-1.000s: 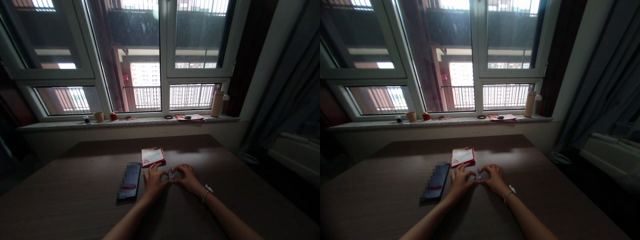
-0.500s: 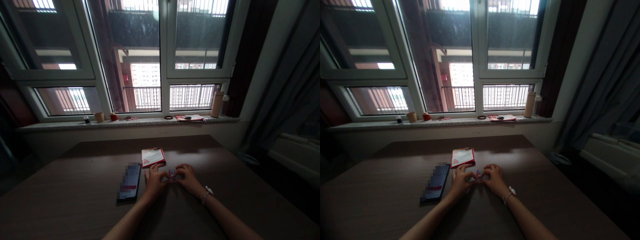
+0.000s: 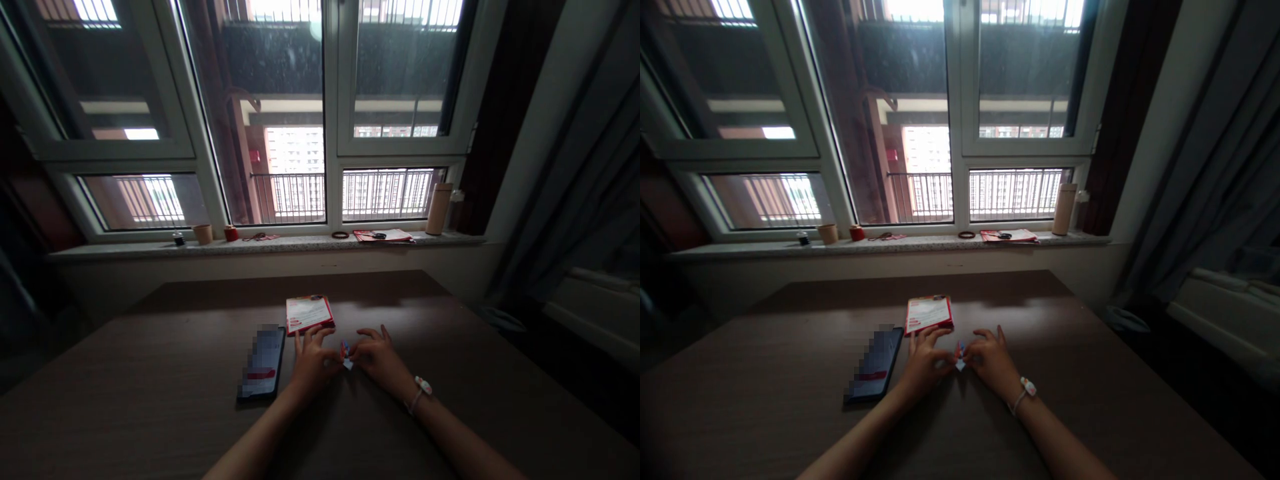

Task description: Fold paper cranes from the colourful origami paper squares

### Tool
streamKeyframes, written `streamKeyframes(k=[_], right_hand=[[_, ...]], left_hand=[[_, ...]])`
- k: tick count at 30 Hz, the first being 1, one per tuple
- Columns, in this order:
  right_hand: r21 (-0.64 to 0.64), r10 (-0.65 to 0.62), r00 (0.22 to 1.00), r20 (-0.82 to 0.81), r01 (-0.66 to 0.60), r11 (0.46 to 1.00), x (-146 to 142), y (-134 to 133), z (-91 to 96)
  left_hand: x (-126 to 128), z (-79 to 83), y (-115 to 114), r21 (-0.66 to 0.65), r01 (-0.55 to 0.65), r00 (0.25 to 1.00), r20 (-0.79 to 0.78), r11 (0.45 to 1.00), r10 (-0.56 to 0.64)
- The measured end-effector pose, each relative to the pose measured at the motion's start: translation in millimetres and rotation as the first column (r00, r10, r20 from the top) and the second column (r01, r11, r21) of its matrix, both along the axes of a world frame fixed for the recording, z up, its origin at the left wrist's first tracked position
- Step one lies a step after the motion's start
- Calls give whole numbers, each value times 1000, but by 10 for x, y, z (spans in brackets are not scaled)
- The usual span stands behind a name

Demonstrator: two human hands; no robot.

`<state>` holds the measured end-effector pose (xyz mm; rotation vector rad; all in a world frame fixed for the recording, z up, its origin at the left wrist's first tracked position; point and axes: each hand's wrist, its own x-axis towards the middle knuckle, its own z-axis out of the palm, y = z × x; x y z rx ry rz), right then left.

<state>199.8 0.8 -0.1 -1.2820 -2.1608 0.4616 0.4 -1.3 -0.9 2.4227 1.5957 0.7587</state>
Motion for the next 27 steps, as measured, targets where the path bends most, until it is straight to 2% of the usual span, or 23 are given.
streamKeyframes(k=[8, 17, 23, 27], right_hand=[[25, -10, 998, 68, 9, 1000, -6, -34, 58], [73, -24, 1000, 20, 22, 997, 36, 19, -27], [176, 43, 996, 78, -56, 983, 45, -5, -4], [288, 97, 980, 171, -144, 947, 29, 8, 15]], left_hand=[[19, 28, -44, 34, 3, 999, -38, 999, -2], [15, 21, -37, 7, -2, 1000, -30, 1000, 2], [7, 18, -25, -13, -9, 1000, -25, 1000, 8], [4, 22, -24, -19, -16, 999, -34, 1000, 15]])
